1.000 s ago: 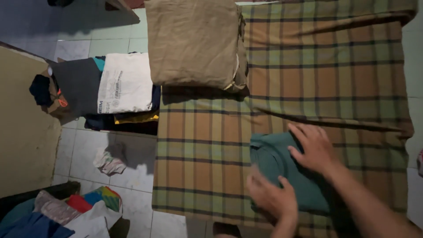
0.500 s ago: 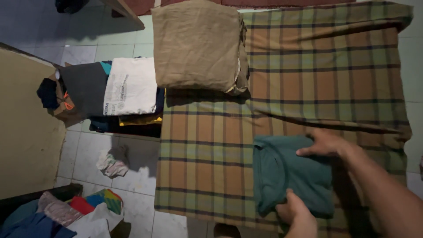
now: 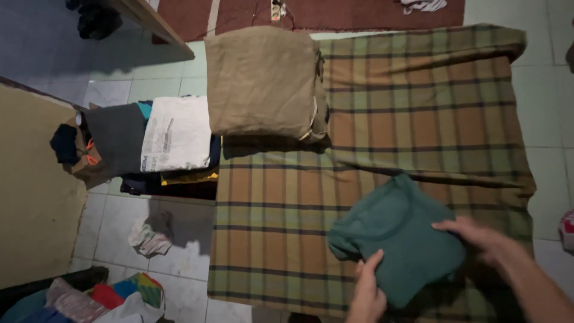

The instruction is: Folding various items of clothing including a jacket and t-shirts on a flat surface.

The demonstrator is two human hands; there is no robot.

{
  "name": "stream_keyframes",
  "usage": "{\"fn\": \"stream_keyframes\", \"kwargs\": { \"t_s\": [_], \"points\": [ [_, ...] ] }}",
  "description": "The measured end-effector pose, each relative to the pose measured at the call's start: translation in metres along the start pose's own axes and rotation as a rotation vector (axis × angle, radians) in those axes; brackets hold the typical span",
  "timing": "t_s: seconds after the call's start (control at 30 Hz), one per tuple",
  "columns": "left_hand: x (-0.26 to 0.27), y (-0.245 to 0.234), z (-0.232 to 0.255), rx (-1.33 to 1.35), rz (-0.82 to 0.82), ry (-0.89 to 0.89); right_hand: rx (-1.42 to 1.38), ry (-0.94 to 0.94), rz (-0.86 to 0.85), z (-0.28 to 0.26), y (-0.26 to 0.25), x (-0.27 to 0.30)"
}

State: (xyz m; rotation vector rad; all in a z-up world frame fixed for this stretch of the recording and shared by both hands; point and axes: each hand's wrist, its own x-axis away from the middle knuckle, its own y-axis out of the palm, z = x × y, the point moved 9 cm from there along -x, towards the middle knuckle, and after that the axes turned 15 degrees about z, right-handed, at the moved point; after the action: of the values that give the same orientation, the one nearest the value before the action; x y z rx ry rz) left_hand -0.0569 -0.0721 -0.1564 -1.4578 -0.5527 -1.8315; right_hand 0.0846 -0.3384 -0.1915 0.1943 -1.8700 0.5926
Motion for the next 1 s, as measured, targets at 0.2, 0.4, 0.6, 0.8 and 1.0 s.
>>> {"fn": "stream_keyframes", "kwargs": {
  "t_s": [0.2,0.4,0.6,0.8,1.0],
  "points": [
    [0.035,0.015,0.03,-0.035,-0.468,-0.062,-0.416,0.231,0.023,0.044,0.03,0.056],
    [0.03,0.039,0.064,-0.273,-0.49,0.051,-0.798,0.057,0.015,0.053,0.043,0.042],
    [0.068,0.102,0.112,-0.276,-0.713,0.183,-1.205,-0.249,0.012,-0.019,0.007,0.099],
    [0.052,0.106,0.135,-0.326,-0.699,0.292,-1.211,-0.274,0.153,-0.021,0.002,0.092],
    [-0.066,0.051,0.122,-0.443,-0.386,0.685,-0.739,-0.186,0.436,0.036,0.051,0.045]
  ]
}}
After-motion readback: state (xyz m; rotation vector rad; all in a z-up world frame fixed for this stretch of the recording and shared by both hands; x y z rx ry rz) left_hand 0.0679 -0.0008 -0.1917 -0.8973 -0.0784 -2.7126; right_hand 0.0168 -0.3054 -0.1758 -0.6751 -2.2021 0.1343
